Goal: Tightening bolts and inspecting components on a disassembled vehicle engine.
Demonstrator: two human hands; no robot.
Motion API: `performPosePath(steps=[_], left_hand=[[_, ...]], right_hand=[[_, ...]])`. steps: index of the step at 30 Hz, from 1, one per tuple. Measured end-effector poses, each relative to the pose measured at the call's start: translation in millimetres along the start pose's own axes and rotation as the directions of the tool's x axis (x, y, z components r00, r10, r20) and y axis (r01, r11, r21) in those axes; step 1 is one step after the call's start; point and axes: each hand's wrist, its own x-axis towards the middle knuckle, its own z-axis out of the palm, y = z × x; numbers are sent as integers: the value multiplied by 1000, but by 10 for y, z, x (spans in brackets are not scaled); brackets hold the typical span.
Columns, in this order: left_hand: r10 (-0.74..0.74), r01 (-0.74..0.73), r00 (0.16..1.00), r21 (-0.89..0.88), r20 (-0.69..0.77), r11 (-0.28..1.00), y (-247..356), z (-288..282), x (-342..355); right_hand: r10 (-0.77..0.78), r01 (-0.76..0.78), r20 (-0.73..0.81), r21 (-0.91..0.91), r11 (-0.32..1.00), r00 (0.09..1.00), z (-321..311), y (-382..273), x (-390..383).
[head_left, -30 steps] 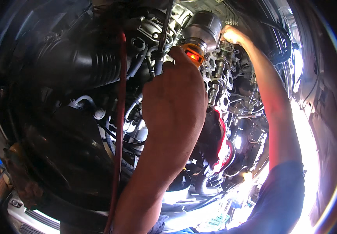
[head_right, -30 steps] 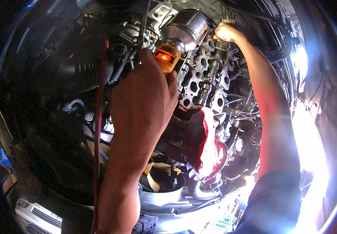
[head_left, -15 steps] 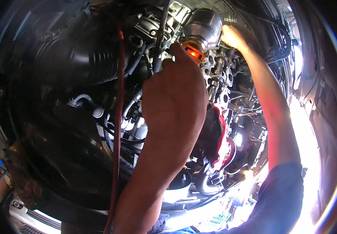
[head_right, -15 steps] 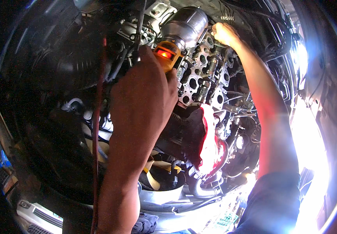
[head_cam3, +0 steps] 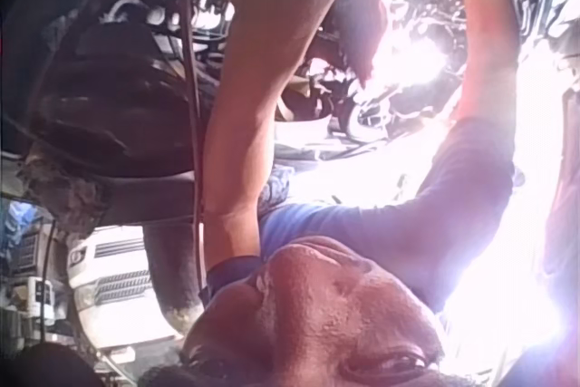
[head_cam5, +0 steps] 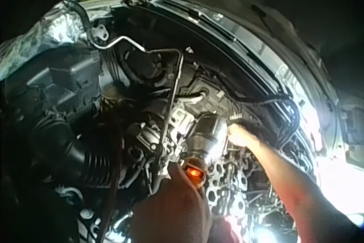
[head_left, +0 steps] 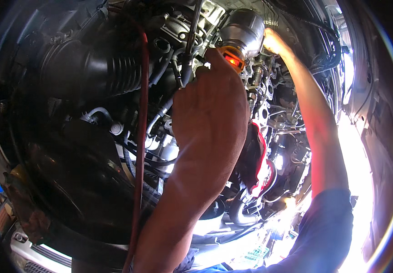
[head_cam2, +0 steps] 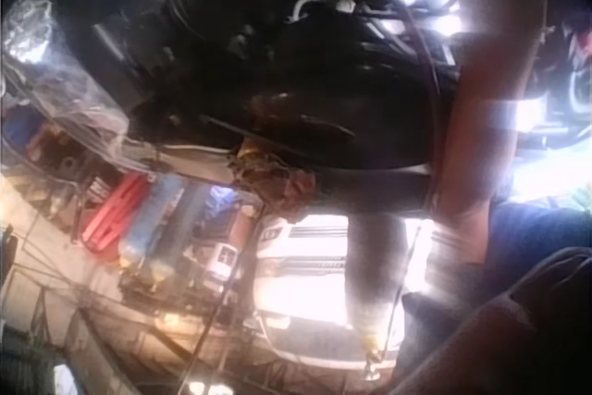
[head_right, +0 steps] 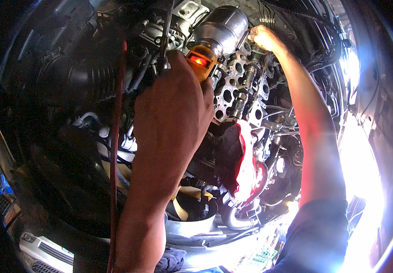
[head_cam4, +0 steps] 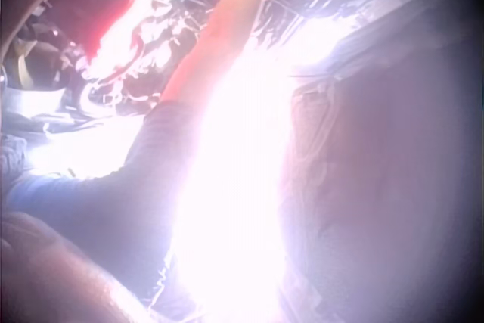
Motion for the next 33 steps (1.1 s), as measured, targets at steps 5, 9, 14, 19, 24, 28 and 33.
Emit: performPosePath(steps=[5,9,14,19,24,28,33], left_hand=[[-21,19,999,58,27,998,-2,-6,3],[-21,21,1000,61,1,998,-5,-26,14],[-66,59,995,88,71,994,31,-50,5],[-35,33,999,62,32,998,8,-9,2],[16,-14,999,66,-29,998,-46,-7,3],[-18,18,1000,69,-6,997,-18,-31,3],[-29,27,999,55,37,998,16,-34,-4]], right_hand=[[78,-90,96,123,988,992,-3,38,68],[21,-23,30,46,999,999,9,21,68],[-9,15,39,-159,987,999,-59,10,83],[-205,214,107,-89,973,973,-106,60,179],[53,-23,299,-102,995,953,-130,-93,171],[-27,40,37,-424,905,999,-1,-191,-34],[10,-2,74,-112,994,997,-21,-56,-27]])
